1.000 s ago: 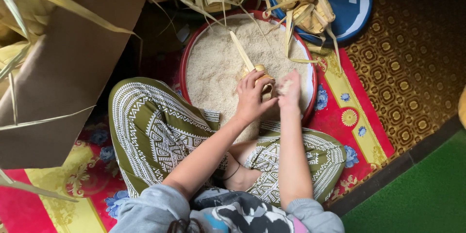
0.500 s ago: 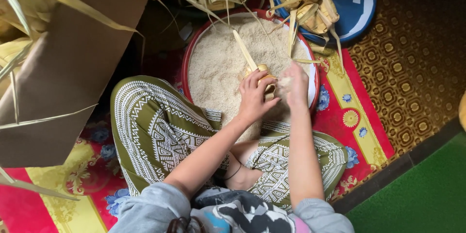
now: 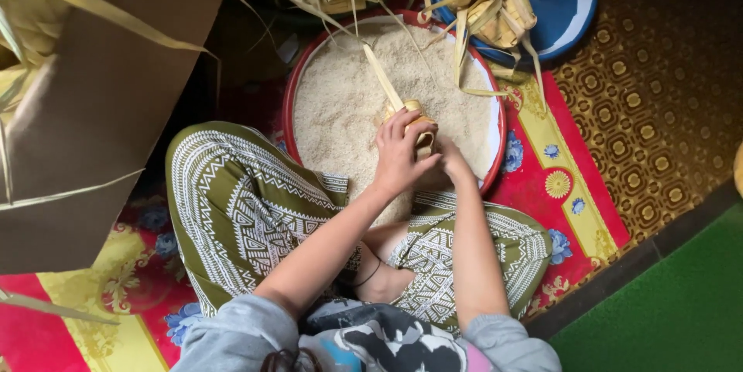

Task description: Filling woven palm leaf pouches with rice to prepare traditional food

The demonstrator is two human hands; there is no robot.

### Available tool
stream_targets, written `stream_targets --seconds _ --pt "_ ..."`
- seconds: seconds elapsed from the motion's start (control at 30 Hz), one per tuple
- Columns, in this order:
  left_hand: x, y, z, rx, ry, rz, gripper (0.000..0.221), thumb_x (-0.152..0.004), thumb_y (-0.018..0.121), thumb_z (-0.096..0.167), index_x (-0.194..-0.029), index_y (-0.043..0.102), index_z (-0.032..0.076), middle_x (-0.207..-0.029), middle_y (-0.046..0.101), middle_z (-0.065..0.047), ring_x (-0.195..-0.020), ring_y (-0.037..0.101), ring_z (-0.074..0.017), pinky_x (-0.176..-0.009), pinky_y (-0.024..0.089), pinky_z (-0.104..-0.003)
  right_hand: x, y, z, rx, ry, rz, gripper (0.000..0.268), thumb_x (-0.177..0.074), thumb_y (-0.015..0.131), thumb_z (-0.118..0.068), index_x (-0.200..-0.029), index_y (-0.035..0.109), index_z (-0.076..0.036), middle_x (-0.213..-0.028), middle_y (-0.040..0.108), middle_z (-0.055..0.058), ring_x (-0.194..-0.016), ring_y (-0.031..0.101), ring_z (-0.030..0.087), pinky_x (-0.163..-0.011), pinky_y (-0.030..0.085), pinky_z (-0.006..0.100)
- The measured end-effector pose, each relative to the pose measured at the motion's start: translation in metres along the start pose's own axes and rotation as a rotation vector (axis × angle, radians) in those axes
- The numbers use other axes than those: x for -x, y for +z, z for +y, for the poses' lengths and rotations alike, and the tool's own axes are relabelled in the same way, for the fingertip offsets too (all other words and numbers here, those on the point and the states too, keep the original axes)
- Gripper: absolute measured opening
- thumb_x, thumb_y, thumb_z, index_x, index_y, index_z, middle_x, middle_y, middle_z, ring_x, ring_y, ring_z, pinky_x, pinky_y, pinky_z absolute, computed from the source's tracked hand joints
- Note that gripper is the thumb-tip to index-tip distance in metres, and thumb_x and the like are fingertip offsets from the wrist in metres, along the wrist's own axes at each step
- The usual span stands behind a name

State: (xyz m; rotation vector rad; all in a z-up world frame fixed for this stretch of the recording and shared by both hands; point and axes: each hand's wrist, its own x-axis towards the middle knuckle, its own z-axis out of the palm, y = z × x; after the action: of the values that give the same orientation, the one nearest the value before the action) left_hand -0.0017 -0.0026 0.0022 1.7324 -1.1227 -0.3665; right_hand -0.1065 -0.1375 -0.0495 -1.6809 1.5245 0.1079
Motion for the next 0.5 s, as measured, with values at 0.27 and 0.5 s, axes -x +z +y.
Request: stream_targets --seconds 0.27,0.5 --pt "0.000 0.000 0.000 0.000 0.020 0.001 0.060 -0.074 0.084 0.048 -0.124 0.055 0.036 -0.147 0.042 0.002 -0.148 0.032 -0.0247 -0.116 0.027 -0.056 -0.061 0.018 0.049 -0.847 0.037 -0.196 0.052 -0.098 0.064 -0.051 -0.129 0.064 -0.009 -0.123 0.070 0.018 -0.117 0.067 0.031 -0.099 0.054 0.045" --pt "0.001 -0.001 0.002 -0.006 0.028 0.017 0.060 -0.072 0.084 0.049 -0.124 0.055 0.036 -0.146 0.043 0.002 -0.147 0.034 -0.0248 -0.116 0.027 -0.055 0.017 -0.044 -0.035 -1.394 -0.090 -0.110 0.042 -0.100 0.059 -0.049 -0.070 0.045 -0.023 -0.059 0.038 -0.009 -0.051 0.042 0.005 -0.041 0.021 0.010"
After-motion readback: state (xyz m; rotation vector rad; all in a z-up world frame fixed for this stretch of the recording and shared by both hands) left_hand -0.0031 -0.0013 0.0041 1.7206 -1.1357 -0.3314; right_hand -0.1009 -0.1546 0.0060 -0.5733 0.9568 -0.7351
